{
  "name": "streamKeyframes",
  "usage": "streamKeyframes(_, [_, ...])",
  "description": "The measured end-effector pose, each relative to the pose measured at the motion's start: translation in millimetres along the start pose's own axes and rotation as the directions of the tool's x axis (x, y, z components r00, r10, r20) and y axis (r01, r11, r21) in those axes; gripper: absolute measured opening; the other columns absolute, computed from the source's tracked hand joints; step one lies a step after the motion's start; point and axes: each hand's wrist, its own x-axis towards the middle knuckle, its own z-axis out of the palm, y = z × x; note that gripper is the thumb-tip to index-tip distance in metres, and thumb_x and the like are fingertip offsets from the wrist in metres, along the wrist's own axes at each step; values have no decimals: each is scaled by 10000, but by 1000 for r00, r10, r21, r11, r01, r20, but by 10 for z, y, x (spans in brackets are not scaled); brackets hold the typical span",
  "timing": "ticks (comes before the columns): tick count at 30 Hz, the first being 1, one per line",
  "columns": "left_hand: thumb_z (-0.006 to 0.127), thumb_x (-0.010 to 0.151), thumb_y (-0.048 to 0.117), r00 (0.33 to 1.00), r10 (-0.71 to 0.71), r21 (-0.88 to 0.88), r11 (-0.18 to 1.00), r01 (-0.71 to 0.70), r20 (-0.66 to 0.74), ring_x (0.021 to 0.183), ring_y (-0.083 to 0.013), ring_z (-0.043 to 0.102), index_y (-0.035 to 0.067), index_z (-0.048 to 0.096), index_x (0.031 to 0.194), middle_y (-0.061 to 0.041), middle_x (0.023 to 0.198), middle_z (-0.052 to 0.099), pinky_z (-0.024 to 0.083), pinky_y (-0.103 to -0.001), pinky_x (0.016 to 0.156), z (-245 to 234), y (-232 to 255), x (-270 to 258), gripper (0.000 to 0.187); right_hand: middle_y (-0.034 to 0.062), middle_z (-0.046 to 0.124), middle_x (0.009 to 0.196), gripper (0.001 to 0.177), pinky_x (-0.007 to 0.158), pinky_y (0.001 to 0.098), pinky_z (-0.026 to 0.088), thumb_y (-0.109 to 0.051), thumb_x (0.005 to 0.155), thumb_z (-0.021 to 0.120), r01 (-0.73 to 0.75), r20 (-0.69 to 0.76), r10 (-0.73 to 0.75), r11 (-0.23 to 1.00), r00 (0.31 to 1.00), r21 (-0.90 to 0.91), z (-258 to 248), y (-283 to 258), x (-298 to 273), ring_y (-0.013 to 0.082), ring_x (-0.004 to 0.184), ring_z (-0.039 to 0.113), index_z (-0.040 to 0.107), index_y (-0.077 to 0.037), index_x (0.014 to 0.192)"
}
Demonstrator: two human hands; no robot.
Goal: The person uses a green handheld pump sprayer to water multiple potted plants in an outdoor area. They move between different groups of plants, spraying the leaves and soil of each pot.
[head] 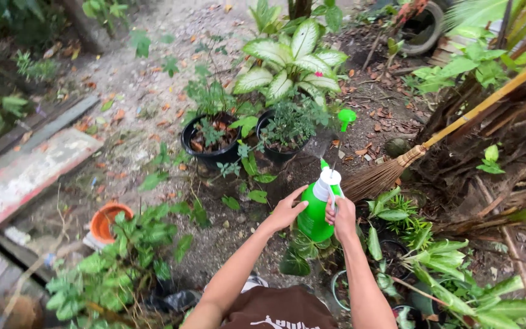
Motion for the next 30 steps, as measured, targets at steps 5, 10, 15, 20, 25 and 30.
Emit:
streamKeyframes(5, [499, 1070, 273, 999, 12, 39, 999, -14, 49, 1393, -471, 433, 176, 316, 1618, -277, 1613, 293, 397, -589, 1147, -387, 86, -47, 585, -13, 327, 522, 257, 302, 240, 289, -204, 992, 396, 13, -45, -12, 1000, 999, 17, 312, 59, 31, 77, 344, 315, 510, -31, 840])
streamKeyframes(10, [487, 1069, 330, 997, 0, 108, 994, -9, 83, 1413, -510, 380, 219, 252, 1641, -272, 1621, 274, 356, -622, 1169, -797, 101, -127, 629, 6, 337, 526, 320, 306, 236, 299, -274, 1030, 402, 32, -54, -26, 994, 998, 101, 752, 144, 121, 83, 348, 326, 509, -28, 855])
streamKeyframes(15, [485, 1052, 351, 999, 18, 137, 990, -24, 46, 1403, -534, 376, 206, 266, 1637, -275, 1614, 302, 351, -629, 1169, -1088, 113, -211, 642, -37, 370, 543, 255, 315, 231, 317, -176, 1018, 354, 6, -66, -6, 1000, 998, -4, 1092, 165, 169, 71, 359, 347, 531, -59, 876])
streamKeyframes(20, [463, 1067, 381, 998, 27, 126, 991, -33, 51, 1419, -523, 365, 205, 235, 1648, -260, 1629, 281, 349, -622, 1167, -1223, 126, -247, 649, -41, 355, 537, 282, 324, 229, 314, -218, 1034, 370, 25, -51, -26, 1000, 998, -16, 1325, 24, 141, 68, 362, 338, 530, -56, 867])
streamKeyframes(25, [462, 1070, 396, 998, 36, 118, 992, -42, 54, 1427, -521, 350, 200, 219, 1651, -258, 1631, 279, 343, -630, 1165, -1297, 70, -236, 660, -40, 337, 526, 306, 319, 217, 305, -257, 1044, 389, 46, -57, -47, 999, 997, -17, 1424, -88, 139, 56, 354, 327, 520, -59, 852])
streamKeyframes(30, [437, 1086, 430, 997, 5, 89, 996, -13, 82, 1444, -524, 321, 162, 203, 1659, -259, 1640, 268, 321, -635, 1162, -1308, -23, -239, 675, -46, 351, 524, 287, 316, 226, 325, -223, 1028, 359, 55, -80, -55, 998, 995, -5, 1374, -173, 135, 67, 351, 350, 533, -69, 860])
